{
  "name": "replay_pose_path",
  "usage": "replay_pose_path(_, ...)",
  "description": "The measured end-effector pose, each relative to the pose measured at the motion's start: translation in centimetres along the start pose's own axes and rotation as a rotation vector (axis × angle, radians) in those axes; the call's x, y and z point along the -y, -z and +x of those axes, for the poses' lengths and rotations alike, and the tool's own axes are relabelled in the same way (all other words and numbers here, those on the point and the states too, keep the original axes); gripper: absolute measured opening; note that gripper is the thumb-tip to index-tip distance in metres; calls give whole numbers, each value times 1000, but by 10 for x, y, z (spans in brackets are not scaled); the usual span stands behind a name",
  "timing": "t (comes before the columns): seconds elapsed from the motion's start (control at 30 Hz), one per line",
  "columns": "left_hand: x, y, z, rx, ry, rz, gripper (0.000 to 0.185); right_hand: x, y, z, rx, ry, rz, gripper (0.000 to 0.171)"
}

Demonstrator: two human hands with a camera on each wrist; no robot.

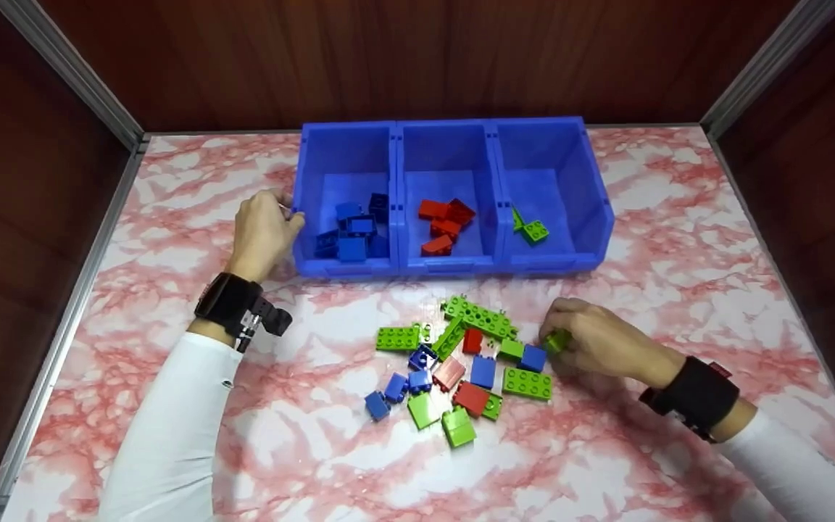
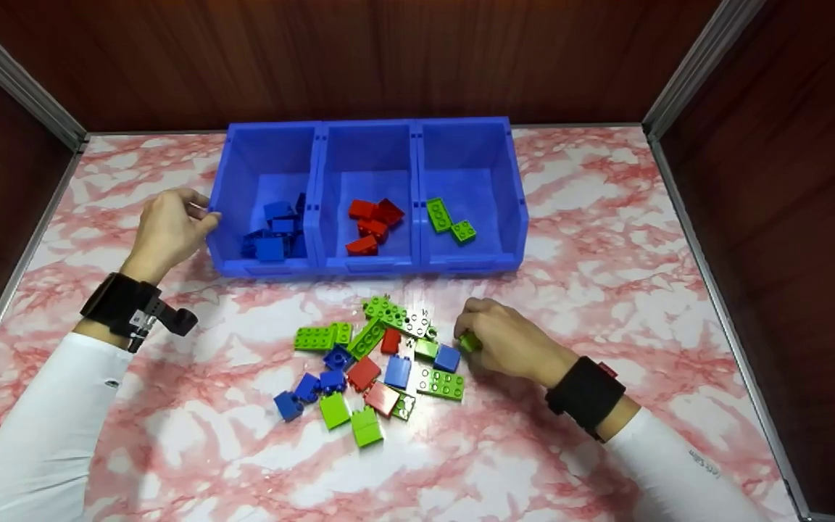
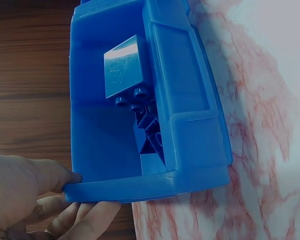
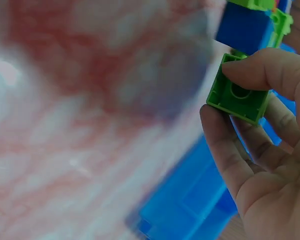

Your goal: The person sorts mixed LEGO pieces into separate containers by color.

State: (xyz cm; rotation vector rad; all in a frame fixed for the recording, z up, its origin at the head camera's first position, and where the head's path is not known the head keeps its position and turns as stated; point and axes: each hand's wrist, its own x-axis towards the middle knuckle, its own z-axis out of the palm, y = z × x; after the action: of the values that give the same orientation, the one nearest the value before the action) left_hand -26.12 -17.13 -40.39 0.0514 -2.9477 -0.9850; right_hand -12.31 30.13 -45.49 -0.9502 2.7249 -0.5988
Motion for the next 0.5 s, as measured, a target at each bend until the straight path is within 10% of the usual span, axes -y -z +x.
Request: replay_pose_path(0.5, 0, 0, 1, -5, -9, 23, 28, 17, 71, 40, -334, -139, -19, 31)
